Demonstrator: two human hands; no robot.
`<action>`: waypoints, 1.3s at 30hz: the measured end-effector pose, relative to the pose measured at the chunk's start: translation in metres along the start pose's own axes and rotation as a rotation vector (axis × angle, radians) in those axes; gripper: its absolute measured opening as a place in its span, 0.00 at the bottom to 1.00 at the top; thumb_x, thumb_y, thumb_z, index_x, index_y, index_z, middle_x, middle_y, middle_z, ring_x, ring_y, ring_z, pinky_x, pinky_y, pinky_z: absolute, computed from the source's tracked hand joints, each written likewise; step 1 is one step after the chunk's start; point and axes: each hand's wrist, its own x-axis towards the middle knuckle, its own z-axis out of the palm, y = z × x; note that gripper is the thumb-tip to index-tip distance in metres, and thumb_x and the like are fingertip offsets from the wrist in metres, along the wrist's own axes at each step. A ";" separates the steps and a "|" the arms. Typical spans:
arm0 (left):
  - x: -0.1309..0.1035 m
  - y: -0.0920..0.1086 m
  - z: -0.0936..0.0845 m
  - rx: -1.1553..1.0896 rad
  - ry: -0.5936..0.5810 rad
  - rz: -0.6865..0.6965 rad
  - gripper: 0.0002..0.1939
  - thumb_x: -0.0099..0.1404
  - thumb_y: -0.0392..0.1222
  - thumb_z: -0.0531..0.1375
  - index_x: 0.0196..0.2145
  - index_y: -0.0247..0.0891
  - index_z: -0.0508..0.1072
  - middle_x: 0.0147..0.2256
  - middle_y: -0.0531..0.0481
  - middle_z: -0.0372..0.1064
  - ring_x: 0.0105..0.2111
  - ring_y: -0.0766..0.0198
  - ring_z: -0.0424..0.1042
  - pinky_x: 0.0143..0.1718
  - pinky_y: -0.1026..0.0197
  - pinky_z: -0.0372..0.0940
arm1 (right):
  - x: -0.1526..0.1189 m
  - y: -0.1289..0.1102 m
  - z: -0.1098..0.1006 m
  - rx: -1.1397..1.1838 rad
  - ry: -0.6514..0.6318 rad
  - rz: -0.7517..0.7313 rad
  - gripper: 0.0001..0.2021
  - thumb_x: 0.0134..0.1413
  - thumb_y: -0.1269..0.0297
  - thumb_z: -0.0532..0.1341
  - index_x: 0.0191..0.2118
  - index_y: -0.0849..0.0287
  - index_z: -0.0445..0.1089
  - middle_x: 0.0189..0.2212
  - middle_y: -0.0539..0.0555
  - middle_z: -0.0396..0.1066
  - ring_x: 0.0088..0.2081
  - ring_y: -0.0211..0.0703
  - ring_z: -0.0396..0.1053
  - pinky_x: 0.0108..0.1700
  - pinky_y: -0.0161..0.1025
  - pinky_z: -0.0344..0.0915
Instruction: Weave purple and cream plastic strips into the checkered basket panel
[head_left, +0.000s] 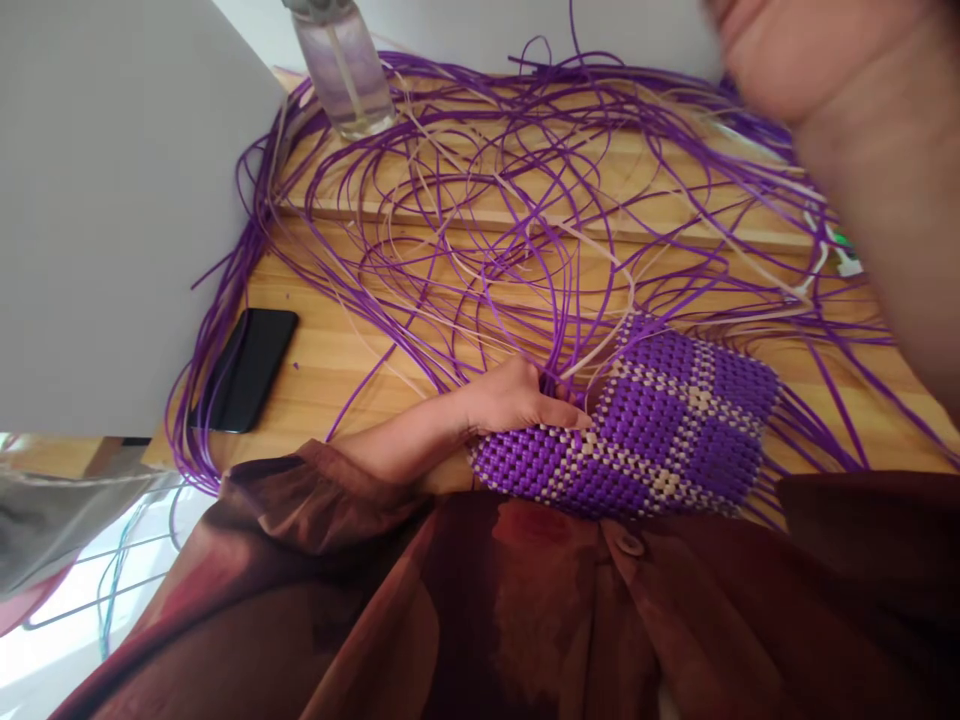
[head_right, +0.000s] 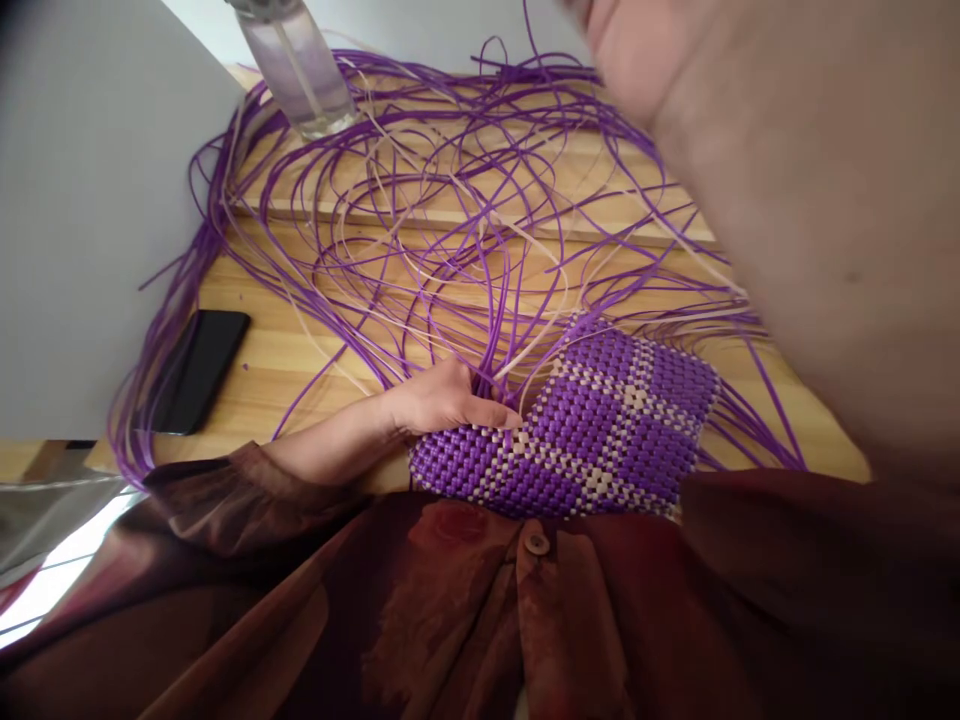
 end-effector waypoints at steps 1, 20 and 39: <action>0.000 0.000 0.000 0.013 0.003 0.006 0.17 0.52 0.52 0.69 0.26 0.34 0.75 0.23 0.53 0.68 0.22 0.69 0.64 0.24 0.63 0.58 | -0.007 0.003 0.007 -0.042 -0.114 -0.005 0.43 0.64 0.53 0.26 0.23 0.71 0.73 0.34 0.52 0.76 0.44 0.37 0.71 0.33 0.35 0.56; 0.004 -0.001 0.002 -0.016 0.060 0.217 0.17 0.51 0.41 0.72 0.38 0.34 0.76 0.39 0.47 0.76 0.46 0.57 0.73 0.51 0.57 0.67 | -0.065 0.028 0.087 -0.052 -0.463 -0.243 0.07 0.55 0.61 0.64 0.32 0.58 0.75 0.25 0.48 0.74 0.27 0.36 0.65 0.32 0.37 0.53; -0.003 -0.006 0.008 -0.402 0.242 -0.066 0.15 0.44 0.37 0.75 0.32 0.33 0.80 0.31 0.49 0.78 0.33 0.63 0.75 0.45 0.56 0.69 | -0.076 0.053 0.119 0.184 -0.240 -0.249 0.09 0.60 0.64 0.58 0.30 0.60 0.73 0.25 0.48 0.71 0.28 0.35 0.64 0.33 0.36 0.51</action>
